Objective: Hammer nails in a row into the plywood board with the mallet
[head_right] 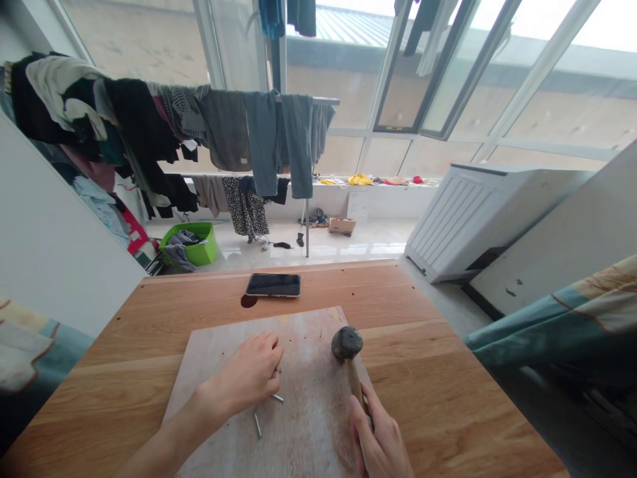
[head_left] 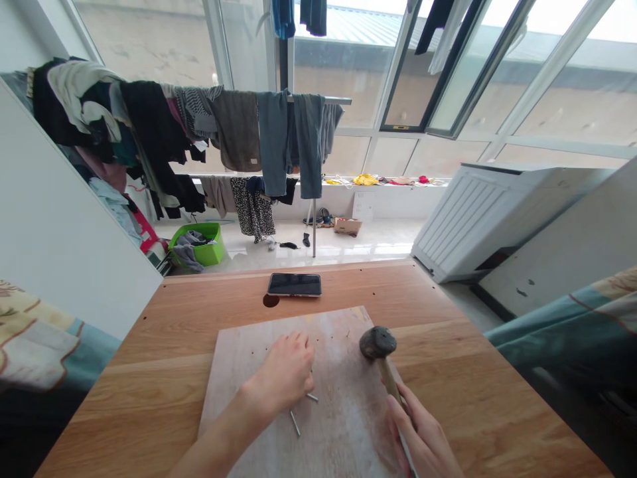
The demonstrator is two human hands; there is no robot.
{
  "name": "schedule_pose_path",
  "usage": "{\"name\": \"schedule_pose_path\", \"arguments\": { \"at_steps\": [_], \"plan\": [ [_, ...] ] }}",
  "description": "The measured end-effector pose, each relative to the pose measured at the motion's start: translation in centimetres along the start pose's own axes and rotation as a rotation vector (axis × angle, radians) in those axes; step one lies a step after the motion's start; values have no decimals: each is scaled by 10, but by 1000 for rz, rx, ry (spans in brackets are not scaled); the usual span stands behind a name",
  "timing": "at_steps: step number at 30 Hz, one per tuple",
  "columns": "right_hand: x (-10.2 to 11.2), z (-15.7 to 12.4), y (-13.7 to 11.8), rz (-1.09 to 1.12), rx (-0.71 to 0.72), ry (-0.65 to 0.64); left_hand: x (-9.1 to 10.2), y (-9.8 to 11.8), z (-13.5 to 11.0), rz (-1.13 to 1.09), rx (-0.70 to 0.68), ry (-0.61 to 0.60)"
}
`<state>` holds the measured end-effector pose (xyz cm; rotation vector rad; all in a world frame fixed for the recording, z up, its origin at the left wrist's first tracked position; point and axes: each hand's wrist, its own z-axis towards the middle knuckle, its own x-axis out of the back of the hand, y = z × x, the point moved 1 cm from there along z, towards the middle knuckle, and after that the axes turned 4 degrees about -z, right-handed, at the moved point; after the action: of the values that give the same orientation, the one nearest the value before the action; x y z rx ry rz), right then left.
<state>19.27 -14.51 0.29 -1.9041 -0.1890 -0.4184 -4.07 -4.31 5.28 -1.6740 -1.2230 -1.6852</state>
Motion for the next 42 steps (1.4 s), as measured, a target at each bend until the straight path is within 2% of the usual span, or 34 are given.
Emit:
{"name": "schedule_pose_path", "arguments": {
  "at_steps": [5, 7, 9, 11, 13, 16, 18, 24, 28, 33, 38, 42],
  "plan": [
    [3, 0, -4, 5, -16, -67, -1, 12, 6, 96, -70, -31],
    [1, 1, -3, 20, 8, -54, 1, 15, 6, 110, -94, -44],
    [-1, 1, -1, 35, 25, -12, 5, 15, 7, 42, -93, -1],
    [-4, 2, 1, 45, 27, 24, 7, 13, 11, -136, -76, 74],
    [-5, 2, 4, 48, 22, 24, 4, 8, 19, -406, -63, 151],
    [-5, 3, 7, 37, 14, 23, -8, -2, 36, -776, -62, 270],
    [-5, 3, 9, 27, 5, 20, -19, -7, 46, -880, -56, 344],
    [-3, 3, 5, 35, -2, -10, -41, -11, 57, -844, -88, 440],
    [1, 2, 2, 37, -7, -54, -44, -11, 56, -800, -138, 484],
    [-1, 2, 0, 42, 28, -72, -42, -12, 56, -851, -138, 447],
    [-11, 9, -20, 84, 112, -117, -43, -12, 57, -862, -116, 432],
    [-22, 11, -41, 33, 144, -130, -46, -13, 60, -935, -74, 429]
  ]
}}
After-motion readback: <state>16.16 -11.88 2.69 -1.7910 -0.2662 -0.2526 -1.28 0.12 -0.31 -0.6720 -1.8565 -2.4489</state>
